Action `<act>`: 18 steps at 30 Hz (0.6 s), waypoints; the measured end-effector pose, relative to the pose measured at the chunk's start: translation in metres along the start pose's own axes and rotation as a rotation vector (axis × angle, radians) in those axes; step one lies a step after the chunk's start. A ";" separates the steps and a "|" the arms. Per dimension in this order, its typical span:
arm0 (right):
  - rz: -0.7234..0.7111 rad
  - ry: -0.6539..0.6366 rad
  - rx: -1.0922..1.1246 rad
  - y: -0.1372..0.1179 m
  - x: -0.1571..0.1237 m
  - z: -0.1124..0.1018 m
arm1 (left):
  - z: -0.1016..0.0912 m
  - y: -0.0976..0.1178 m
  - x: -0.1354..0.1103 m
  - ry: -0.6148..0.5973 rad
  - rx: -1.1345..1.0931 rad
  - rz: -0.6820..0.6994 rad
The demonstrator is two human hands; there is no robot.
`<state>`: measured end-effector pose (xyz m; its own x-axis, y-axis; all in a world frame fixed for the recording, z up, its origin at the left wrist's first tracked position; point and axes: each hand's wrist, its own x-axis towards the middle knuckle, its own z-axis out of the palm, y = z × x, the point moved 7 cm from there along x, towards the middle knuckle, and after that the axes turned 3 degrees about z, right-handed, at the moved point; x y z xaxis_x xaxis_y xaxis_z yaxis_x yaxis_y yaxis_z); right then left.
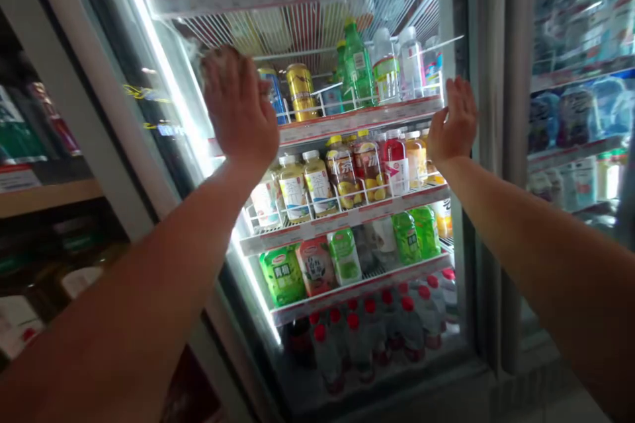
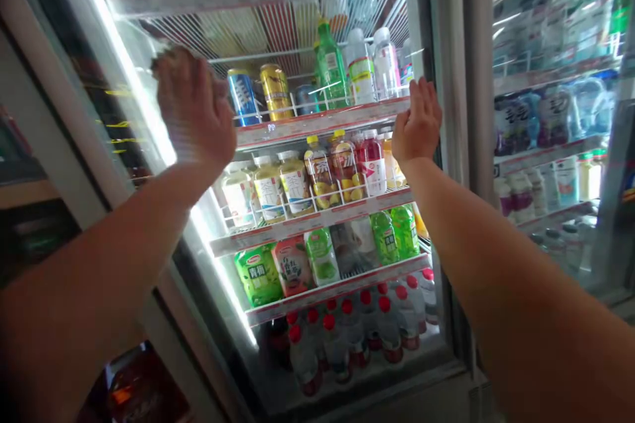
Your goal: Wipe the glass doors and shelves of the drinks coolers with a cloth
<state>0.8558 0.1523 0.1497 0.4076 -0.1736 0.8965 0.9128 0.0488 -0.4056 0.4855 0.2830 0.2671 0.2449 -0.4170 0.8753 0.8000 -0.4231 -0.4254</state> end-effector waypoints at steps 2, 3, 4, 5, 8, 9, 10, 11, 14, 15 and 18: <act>0.003 -0.004 0.001 0.000 0.000 0.000 | 0.006 0.057 -0.003 -0.114 -0.174 0.044; 0.005 -0.010 0.004 -0.001 0.000 -0.001 | 0.006 0.087 -0.003 -0.181 -0.247 0.072; 0.007 -0.017 0.011 -0.001 0.000 -0.001 | 0.004 0.115 -0.002 -0.209 -0.305 0.099; 0.005 -0.025 0.021 -0.002 0.000 -0.001 | 0.003 0.142 -0.001 -0.259 -0.343 0.131; 0.003 -0.025 0.049 -0.003 0.000 -0.003 | 0.001 0.206 0.001 -0.383 -0.422 0.260; 0.003 -0.026 0.057 -0.003 0.000 -0.004 | 0.001 0.221 0.002 -0.421 -0.435 0.302; 0.005 -0.030 0.064 -0.003 0.000 -0.004 | 0.003 0.231 0.002 -0.456 -0.440 0.331; 0.007 -0.035 0.071 -0.003 0.000 -0.004 | 0.004 0.238 0.003 -0.486 -0.442 0.354; -0.005 -0.050 0.068 -0.001 0.003 -0.003 | 0.006 0.237 0.006 -0.575 -0.442 0.399; -0.012 -0.052 0.058 0.001 0.004 -0.003 | 0.006 0.229 0.006 -0.604 -0.435 0.405; -0.025 -0.066 0.012 0.005 0.008 -0.001 | -0.001 0.182 0.006 -0.635 -0.389 0.344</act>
<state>0.8642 0.1502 0.1548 0.3857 -0.1100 0.9161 0.9226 0.0567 -0.3816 0.6316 0.2027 0.1947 0.7990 -0.0889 0.5947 0.4046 -0.6522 -0.6410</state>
